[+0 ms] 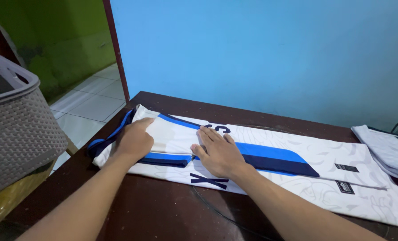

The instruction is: The person folds a white soccer jersey with blue accents on a wooden table, smoothing and aligning the fabric before folding it into a compact rectangle. The person then places the folded jersey into a gray laundry basket.

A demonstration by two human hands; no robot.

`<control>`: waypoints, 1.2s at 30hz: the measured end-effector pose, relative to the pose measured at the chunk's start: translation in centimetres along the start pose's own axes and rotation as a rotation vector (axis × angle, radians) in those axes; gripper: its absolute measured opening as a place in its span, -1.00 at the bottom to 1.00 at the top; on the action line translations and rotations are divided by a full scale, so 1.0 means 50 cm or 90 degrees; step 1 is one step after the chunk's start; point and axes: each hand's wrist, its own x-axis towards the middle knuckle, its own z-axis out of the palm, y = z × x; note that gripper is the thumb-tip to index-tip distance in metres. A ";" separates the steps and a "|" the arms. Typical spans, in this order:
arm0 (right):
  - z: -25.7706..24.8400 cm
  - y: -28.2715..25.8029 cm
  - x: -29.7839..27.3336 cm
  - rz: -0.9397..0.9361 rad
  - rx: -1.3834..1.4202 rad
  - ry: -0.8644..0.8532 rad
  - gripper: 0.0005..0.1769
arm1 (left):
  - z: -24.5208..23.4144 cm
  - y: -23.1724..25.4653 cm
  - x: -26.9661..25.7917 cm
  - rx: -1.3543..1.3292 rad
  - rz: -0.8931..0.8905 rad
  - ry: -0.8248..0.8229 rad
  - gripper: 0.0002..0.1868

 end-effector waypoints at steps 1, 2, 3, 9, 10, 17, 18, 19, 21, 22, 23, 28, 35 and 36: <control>-0.001 0.001 0.000 -0.003 0.003 0.007 -0.17 | -0.005 0.005 0.004 -0.004 -0.063 -0.017 -0.41; 0.001 0.001 -0.001 -0.005 0.008 0.011 -0.17 | -0.010 0.008 0.004 -0.008 -0.128 -0.037 -0.40; 0.001 0.001 -0.001 -0.004 0.005 0.011 -0.17 | -0.014 0.014 0.005 -0.020 -0.103 -0.011 -0.39; 0.003 0.001 0.000 -0.009 0.008 0.029 -0.17 | -0.012 0.071 -0.025 0.003 0.039 0.042 -0.52; 0.003 0.001 0.001 -0.007 0.008 0.029 -0.17 | 0.000 0.085 -0.035 0.015 0.019 0.009 -0.52; 0.006 0.001 0.002 -0.007 -0.003 0.038 -0.21 | 0.061 0.132 -0.034 0.099 0.227 -0.115 -0.51; 0.006 0.002 0.002 -0.005 0.001 0.038 -0.21 | 0.065 0.130 -0.033 0.129 0.204 -0.138 -0.49; 0.006 0.003 0.002 -0.003 0.004 0.037 -0.21 | 0.068 0.128 -0.032 0.158 0.182 -0.160 -0.47; 0.007 0.002 0.003 0.000 0.011 0.039 -0.21 | 0.073 0.126 -0.033 0.202 0.156 -0.179 -0.44; 0.008 0.002 0.004 0.001 0.013 0.040 -0.21 | 0.078 0.127 -0.035 0.214 0.151 -0.176 -0.43; 0.008 0.001 0.006 0.003 0.015 0.041 -0.21 | 0.080 0.126 -0.037 0.225 0.146 -0.172 -0.42; 0.010 0.005 0.005 -0.009 0.005 0.049 -0.20 | 0.078 0.121 -0.020 0.282 0.134 -0.233 -0.37; 0.005 0.005 0.000 -0.014 0.013 0.039 -0.18 | 0.053 0.082 0.047 0.315 -0.034 -0.349 -0.27; 0.004 0.004 -0.001 -0.014 0.016 0.038 -0.18 | 0.049 0.073 0.055 0.319 -0.044 -0.349 -0.27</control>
